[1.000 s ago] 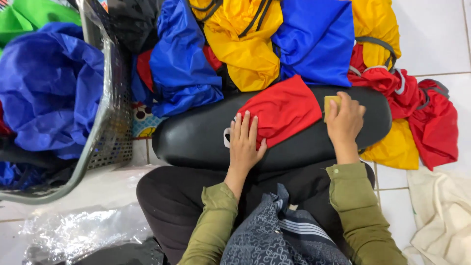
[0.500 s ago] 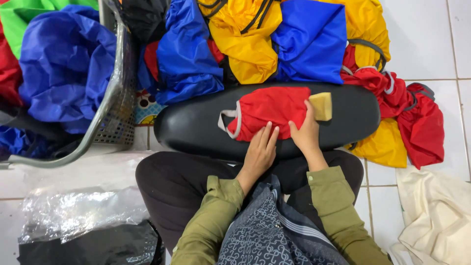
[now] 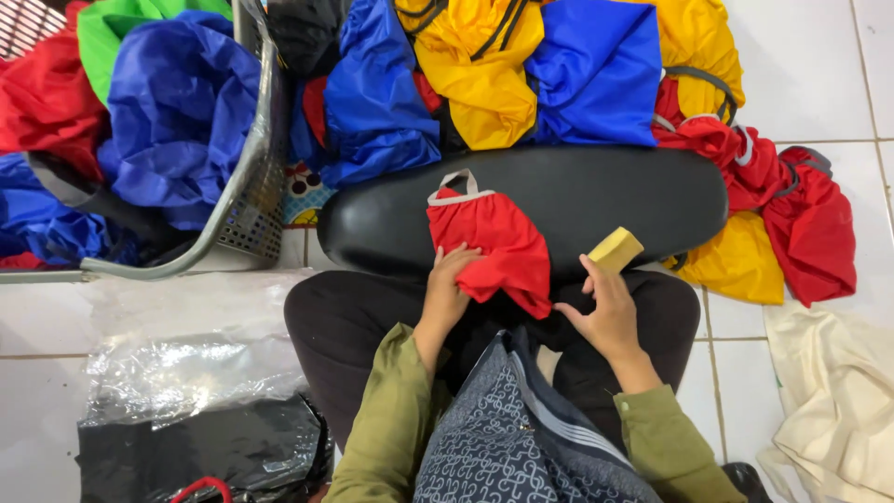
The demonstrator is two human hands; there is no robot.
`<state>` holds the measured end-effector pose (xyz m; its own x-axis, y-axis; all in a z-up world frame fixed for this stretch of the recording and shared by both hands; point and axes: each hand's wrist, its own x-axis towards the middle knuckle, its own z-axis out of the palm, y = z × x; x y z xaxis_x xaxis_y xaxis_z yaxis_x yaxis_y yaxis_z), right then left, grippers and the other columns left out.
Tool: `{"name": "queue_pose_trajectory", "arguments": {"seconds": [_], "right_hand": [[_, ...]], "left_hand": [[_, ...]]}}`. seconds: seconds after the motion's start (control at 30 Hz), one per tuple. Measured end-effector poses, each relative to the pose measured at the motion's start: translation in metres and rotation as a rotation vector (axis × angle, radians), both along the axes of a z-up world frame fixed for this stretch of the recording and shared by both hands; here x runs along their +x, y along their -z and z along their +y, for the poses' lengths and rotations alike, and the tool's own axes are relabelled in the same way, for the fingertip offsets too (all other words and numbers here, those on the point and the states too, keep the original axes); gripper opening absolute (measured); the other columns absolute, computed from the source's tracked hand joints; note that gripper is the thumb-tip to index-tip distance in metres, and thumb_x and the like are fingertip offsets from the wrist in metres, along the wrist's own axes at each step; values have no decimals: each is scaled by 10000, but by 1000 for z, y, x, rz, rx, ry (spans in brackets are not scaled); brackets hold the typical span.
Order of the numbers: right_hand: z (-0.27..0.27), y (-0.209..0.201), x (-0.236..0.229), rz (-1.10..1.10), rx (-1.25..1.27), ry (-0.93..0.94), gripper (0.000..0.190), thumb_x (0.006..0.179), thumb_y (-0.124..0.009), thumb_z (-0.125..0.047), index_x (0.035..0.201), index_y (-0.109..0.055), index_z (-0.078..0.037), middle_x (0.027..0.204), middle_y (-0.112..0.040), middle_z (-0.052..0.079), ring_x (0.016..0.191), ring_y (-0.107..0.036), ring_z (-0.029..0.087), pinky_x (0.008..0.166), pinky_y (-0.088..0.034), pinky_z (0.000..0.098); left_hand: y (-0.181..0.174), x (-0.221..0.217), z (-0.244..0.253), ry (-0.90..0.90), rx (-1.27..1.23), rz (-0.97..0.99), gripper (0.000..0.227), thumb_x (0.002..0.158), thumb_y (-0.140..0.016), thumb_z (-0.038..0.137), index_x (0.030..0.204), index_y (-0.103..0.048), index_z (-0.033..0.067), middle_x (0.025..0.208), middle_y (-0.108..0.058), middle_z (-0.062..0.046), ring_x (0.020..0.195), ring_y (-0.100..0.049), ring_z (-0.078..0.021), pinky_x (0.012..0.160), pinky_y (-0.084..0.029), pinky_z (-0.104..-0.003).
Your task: Folding red fabric covers and placing them into clear plastic bags for packaging.
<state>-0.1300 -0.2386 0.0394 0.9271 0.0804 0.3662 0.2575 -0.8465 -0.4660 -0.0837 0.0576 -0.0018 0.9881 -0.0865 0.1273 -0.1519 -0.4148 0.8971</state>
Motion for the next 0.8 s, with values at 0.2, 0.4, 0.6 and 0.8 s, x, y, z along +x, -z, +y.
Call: {"name": "queue_pose_trajectory", "arguments": {"seconds": [0.2, 0.4, 0.6, 0.8], "right_hand": [[53, -15, 47, -279, -218, -362, 1146, 446, -931, -275, 1490, -507, -68, 1551, -447, 246, 1360, -489, 449, 1004, -438, 531], [75, 26, 84, -354, 198, -590, 376, 978, -641, -267, 1248, -705, -14, 1291, -717, 118, 1174, -694, 347, 1053, -508, 479], [57, 88, 99, 60, 325, -286, 373, 1060, -585, -348, 797, -665, -96, 642, -672, 54, 629, -680, 310, 640, -566, 414], [88, 72, 125, 219, 135, -30, 555, 1125, -454, -481, 772, -613, -84, 563, -627, 133, 617, -675, 406, 557, -508, 477]], "left_hand": [[-6, 5, 30, 43, -230, 147, 247, 931, -747, 126, 1177, -761, 112, 1197, -754, -97, 1297, -601, -345, 1245, -190, -538], [-32, 7, 25, 117, -188, 183, 186, 934, -616, 19, 1038, -755, 86, 983, -788, -105, 1170, -672, -357, 1250, -223, -544], [-25, 15, 24, -73, -67, 446, 551, 1099, -435, 392, 739, -662, 42, 597, -617, -136, 612, -607, -273, 661, -508, -478], [-43, 40, 13, -392, 57, 327, 536, 1102, -454, 428, 756, -664, 76, 591, -612, -114, 610, -674, -305, 586, -530, -406]]}}
